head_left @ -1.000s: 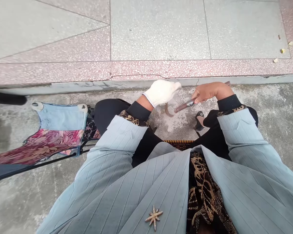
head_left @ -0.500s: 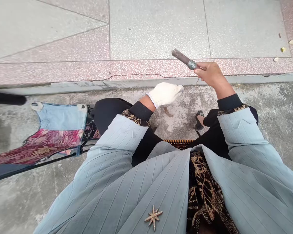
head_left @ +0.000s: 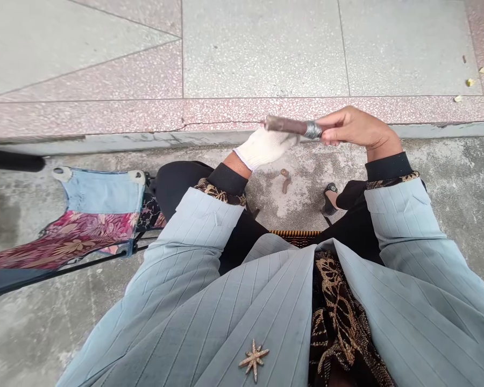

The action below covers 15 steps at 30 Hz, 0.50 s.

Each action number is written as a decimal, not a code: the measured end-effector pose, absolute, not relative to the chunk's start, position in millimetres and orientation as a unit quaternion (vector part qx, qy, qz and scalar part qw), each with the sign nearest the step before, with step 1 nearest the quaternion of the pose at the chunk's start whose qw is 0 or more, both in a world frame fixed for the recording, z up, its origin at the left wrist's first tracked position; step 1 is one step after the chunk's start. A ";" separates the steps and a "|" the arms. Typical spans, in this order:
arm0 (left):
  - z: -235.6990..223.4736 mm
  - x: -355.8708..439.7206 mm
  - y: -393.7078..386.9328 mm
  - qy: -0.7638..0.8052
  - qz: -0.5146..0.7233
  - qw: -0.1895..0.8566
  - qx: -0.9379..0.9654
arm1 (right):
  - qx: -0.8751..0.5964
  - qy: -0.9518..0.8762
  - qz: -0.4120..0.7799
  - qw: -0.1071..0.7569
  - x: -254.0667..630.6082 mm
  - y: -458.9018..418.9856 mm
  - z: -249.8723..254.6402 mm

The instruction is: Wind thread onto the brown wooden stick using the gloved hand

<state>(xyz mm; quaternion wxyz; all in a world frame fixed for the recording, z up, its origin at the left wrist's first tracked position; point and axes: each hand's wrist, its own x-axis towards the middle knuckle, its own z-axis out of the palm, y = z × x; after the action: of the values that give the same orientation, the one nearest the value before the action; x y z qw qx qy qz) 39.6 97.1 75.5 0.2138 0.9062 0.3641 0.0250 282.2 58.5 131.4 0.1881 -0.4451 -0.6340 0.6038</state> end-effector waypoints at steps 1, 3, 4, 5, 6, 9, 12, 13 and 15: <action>76.2 40.4 97.0 0.373 0.021 0.205 0.904 | -0.441 -0.620 0.597 0.254 280.8 57.0 136.2; 76.5 42.9 93.8 0.376 -0.003 0.185 0.908 | -0.442 -0.582 0.570 0.376 277.6 56.5 139.8; 76.2 44.4 91.0 0.365 -0.018 0.181 0.913 | -0.446 -0.567 0.556 0.414 276.2 57.7 138.7; 75.7 45.9 87.9 0.349 -0.031 0.180 0.919 | -0.457 -0.554 0.540 0.438 275.2 59.8 135.8; 75.3 47.5 84.7 0.331 -0.041 0.179 0.926 | -0.478 -0.547 0.522 0.447 274.7 62.5 131.7; 75.4 49.8 77.9 0.291 -0.055 0.163 0.941 | -0.580 -0.563 0.438 0.394 277.1 71.3 116.5; 78.7 46.5 78.6 0.308 -0.042 0.135 0.941 | -0.675 -0.620 0.307 0.255 283.5 76.2 105.1; 80.3 44.5 80.2 0.325 -0.033 0.126 0.937 | -0.693 -0.635 0.275 0.204 285.3 76.6 103.1; 83.5 40.0 83.7 0.354 -0.015 0.108 0.929 | -0.697 -0.663 0.251 0.110 287.0 76.2 101.2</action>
<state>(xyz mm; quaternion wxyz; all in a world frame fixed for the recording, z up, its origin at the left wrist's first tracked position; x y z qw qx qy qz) 40.0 83.7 83.5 0.1078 0.9289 0.3540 -0.0149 287.0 76.2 101.2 0.1100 -0.6969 -0.6627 0.2510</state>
